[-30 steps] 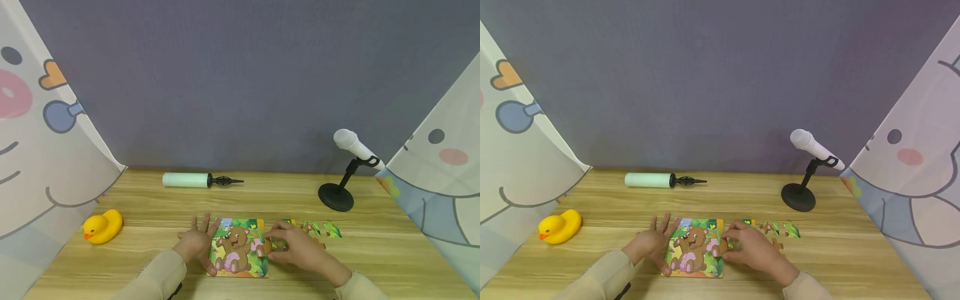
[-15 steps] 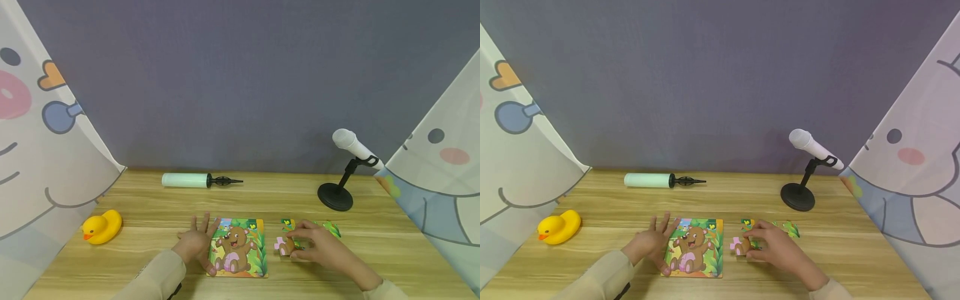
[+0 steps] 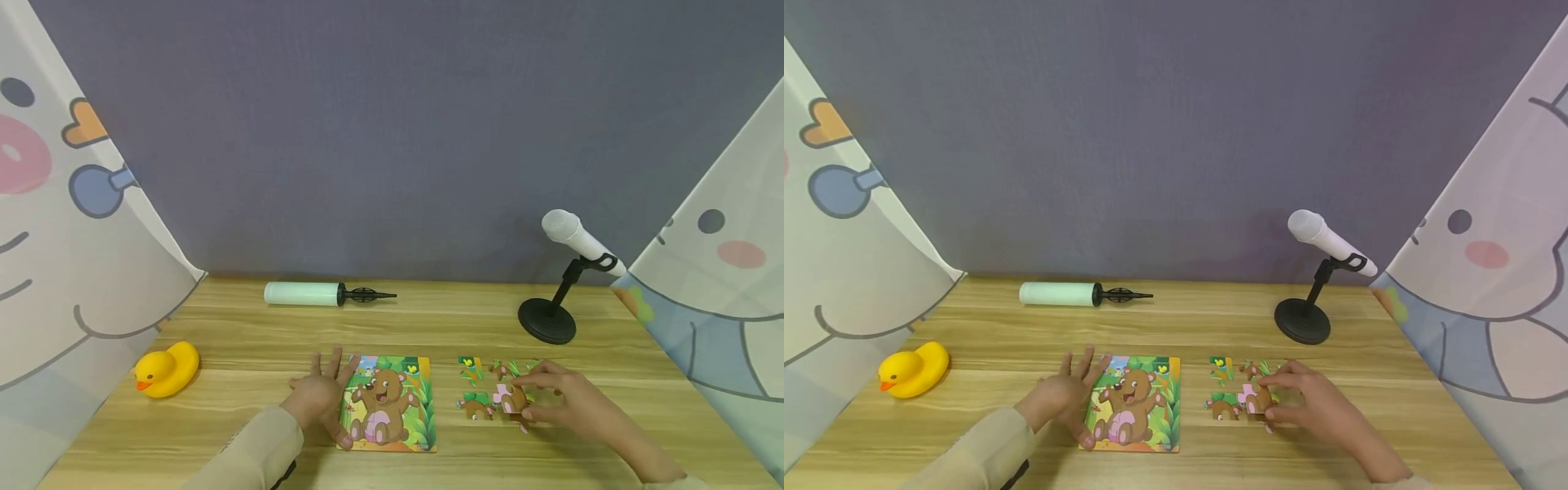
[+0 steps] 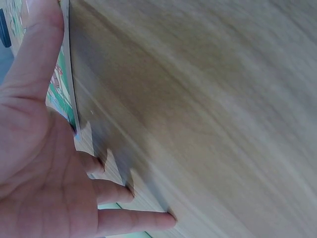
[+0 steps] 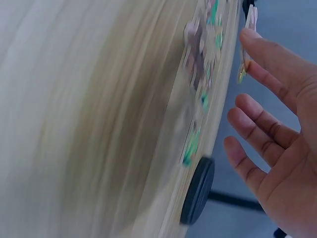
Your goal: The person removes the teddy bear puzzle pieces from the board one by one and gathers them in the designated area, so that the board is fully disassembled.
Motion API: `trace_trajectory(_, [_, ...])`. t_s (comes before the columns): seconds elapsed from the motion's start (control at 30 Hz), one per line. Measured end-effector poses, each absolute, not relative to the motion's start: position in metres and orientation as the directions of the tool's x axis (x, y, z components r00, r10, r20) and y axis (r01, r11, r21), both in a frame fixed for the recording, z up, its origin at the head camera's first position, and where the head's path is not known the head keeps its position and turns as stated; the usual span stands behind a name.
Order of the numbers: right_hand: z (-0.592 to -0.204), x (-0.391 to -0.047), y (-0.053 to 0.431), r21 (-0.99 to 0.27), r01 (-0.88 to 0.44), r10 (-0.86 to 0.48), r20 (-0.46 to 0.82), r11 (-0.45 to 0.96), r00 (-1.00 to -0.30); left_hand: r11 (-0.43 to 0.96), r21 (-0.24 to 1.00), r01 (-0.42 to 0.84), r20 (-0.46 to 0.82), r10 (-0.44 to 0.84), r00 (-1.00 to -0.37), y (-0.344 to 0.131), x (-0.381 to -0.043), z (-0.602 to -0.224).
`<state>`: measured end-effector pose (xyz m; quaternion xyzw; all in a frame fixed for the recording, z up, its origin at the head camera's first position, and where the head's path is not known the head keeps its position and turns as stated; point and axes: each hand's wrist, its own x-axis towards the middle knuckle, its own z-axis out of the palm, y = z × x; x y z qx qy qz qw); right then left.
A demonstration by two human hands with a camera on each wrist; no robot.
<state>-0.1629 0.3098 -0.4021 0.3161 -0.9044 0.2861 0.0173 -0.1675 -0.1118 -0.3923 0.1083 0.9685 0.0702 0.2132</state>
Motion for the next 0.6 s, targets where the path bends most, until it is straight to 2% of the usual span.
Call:
trace_trajectory(0.13, [-0.406, -0.16, 0.328, -0.482, -0.551, -0.512, 0.223, 0.681, -0.829, 0.965, 0.194, 0.179, -0.394, 0.244, -0.886, -0.112, -0.168, -0.392])
trace_trajectory(0.33, [-0.41, -0.159, 0.351, -0.455, -0.472, -0.461, 0.143, 0.755, -0.876, 0.965, 0.193, 0.179, -0.394, 0.243, -0.886, -0.112, -0.168, -0.391])
trace_trajectory(0.6, [-0.416, -0.158, 0.372, -0.472, -0.417, -0.436, 0.075, 0.777, -0.897, 0.964, 0.191, 0.185, -0.39, 0.248, -0.887, -0.112, -0.168, -0.391])
